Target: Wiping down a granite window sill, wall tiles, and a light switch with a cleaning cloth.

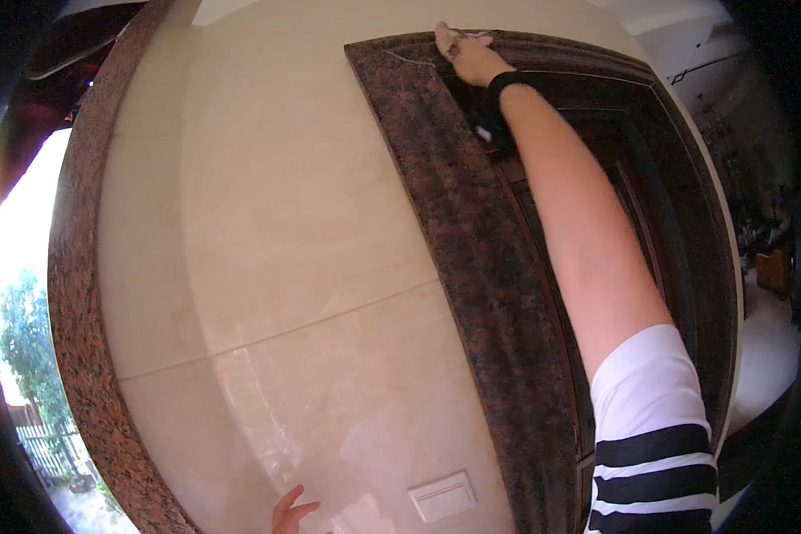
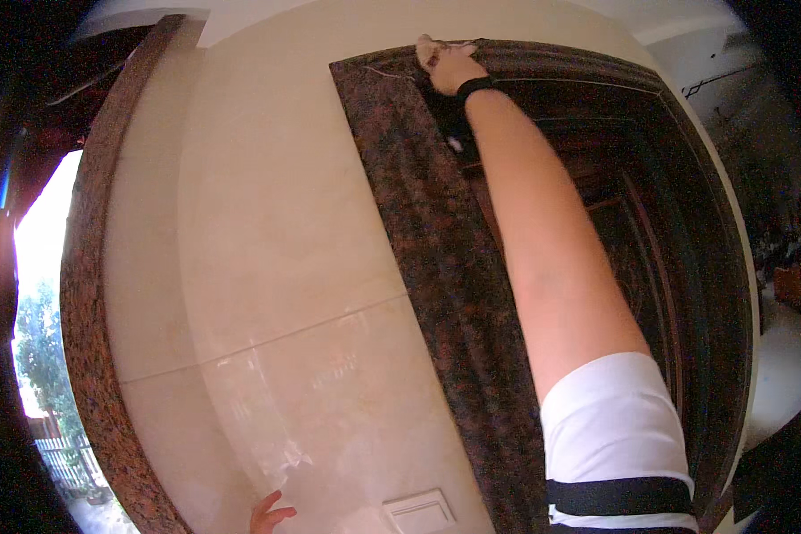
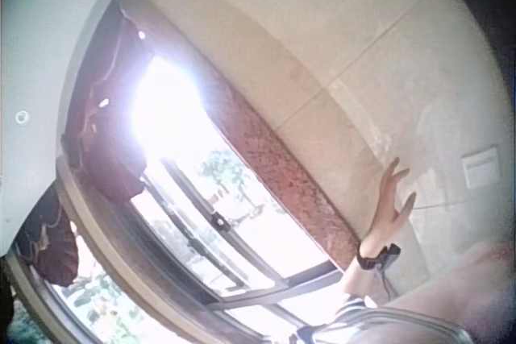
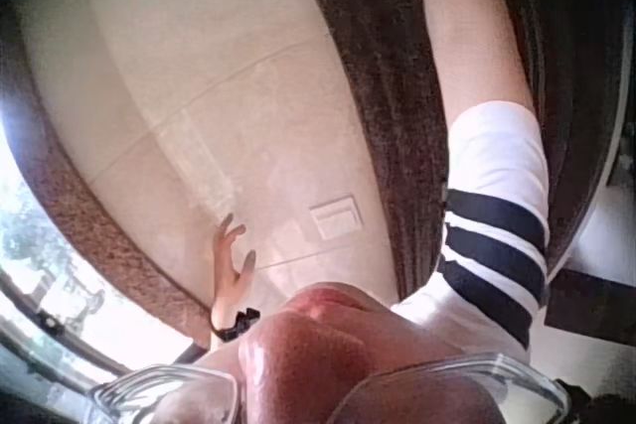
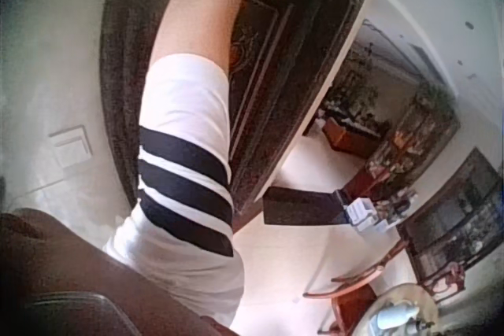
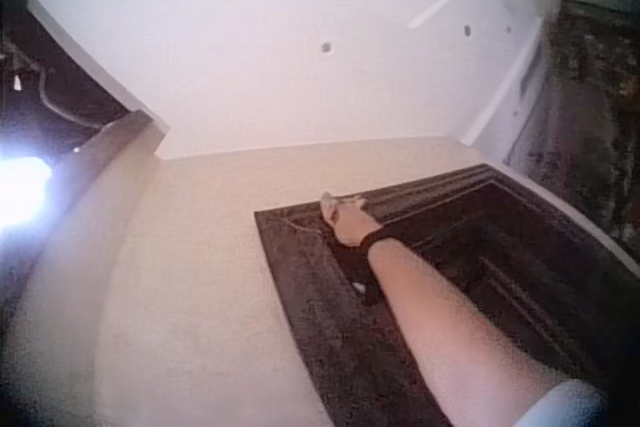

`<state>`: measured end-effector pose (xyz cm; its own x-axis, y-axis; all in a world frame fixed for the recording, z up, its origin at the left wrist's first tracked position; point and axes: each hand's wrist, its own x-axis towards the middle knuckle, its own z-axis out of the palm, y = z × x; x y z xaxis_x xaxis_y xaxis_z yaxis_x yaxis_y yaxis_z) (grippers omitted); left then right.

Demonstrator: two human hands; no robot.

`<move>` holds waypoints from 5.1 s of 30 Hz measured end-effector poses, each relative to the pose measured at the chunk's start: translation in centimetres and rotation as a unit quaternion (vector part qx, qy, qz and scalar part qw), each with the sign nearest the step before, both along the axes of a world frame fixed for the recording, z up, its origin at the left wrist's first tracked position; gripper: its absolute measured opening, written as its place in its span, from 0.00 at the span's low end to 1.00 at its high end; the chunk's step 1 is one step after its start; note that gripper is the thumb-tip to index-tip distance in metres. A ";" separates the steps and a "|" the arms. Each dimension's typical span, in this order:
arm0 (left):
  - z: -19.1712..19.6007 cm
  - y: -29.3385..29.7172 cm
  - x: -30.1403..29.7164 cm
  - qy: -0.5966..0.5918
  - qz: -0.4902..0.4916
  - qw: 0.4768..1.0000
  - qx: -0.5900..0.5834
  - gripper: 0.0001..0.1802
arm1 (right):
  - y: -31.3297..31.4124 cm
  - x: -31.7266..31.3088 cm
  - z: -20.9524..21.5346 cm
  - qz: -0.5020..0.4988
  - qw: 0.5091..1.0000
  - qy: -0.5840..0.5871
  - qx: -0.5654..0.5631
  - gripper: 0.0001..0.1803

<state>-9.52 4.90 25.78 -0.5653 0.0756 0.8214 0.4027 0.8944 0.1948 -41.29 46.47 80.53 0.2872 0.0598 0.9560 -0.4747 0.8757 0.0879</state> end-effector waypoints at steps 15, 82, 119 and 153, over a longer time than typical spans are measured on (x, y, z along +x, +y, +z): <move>0.2 2.2 -2.1 -0.045 -0.126 0.989 0.063 0.19 | -3.9 6.3 -11.0 -0.056 0.973 0.017 0.222 0.11; -4.6 -1.4 -9.0 -0.110 -0.163 0.974 0.115 0.13 | -2.7 7.8 -48.2 -0.001 0.846 -0.134 0.517 0.19; -6.8 0.2 -6.8 -0.010 -0.068 0.969 0.237 0.14 | -15.2 9.8 -46.2 -0.024 0.853 -0.181 0.489 0.37; -16.3 0.4 -3.4 0.303 0.017 0.944 0.130 0.29 | -37.6 17.6 -70.1 0.426 0.812 -0.249 0.312 0.20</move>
